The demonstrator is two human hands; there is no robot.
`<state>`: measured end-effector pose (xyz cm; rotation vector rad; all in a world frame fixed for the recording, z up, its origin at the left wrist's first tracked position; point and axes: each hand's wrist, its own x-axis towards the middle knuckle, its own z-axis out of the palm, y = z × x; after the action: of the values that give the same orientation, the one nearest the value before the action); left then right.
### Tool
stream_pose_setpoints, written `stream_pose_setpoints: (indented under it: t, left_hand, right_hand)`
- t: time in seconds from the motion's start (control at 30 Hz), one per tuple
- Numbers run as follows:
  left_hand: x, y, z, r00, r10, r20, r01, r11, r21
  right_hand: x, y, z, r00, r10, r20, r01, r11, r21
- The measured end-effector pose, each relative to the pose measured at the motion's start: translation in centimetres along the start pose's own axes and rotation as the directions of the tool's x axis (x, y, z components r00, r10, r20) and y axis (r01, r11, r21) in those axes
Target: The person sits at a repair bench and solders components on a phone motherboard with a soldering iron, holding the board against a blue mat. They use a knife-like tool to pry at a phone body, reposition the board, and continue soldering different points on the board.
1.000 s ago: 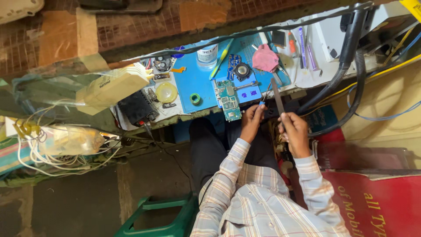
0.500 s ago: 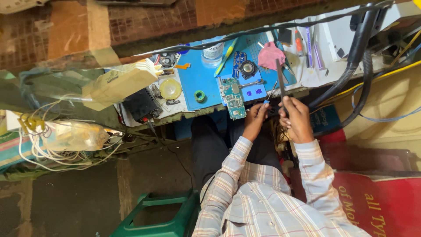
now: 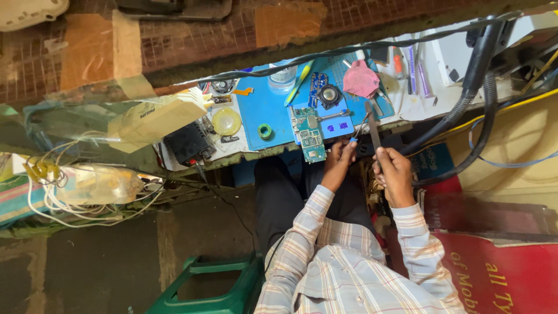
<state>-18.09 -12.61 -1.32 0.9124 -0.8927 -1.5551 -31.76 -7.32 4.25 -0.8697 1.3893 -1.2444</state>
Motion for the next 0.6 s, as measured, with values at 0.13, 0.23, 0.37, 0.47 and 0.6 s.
stream_pose_setpoints:
  t: [0.13,0.23,0.37,0.47,0.6]
  left_hand:
    - [0.1,-0.1,-0.1,1.0,0.001,-0.001,-0.001,1.0,0.031]
    - [-0.1,0.2,0.0,0.999,-0.048,-0.019,0.048,0.999,0.02]
    - [-0.4,0.6,-0.1,0.99,-0.14,-0.019,0.14,0.99,0.002]
    - [-0.3,0.6,-0.1,0.997,-0.076,0.002,0.076,0.997,0.03]
    - [0.3,0.7,-0.1,1.0,-0.009,0.03,0.009,1.0,0.028]
  right_hand:
    - [-0.1,-0.9,0.3,1.0,0.014,-0.016,-0.014,0.999,0.05]
    - [-0.7,-1.1,0.3,1.0,0.024,-0.006,-0.024,1.0,0.007]
    - [0.2,-1.3,0.8,0.999,0.035,-0.009,-0.035,0.999,-0.032]
    - [3.0,-2.6,1.3,0.997,0.071,-0.005,-0.071,0.997,0.034]
    - [3.8,-4.2,0.8,0.998,0.035,-0.06,-0.028,0.994,0.106]
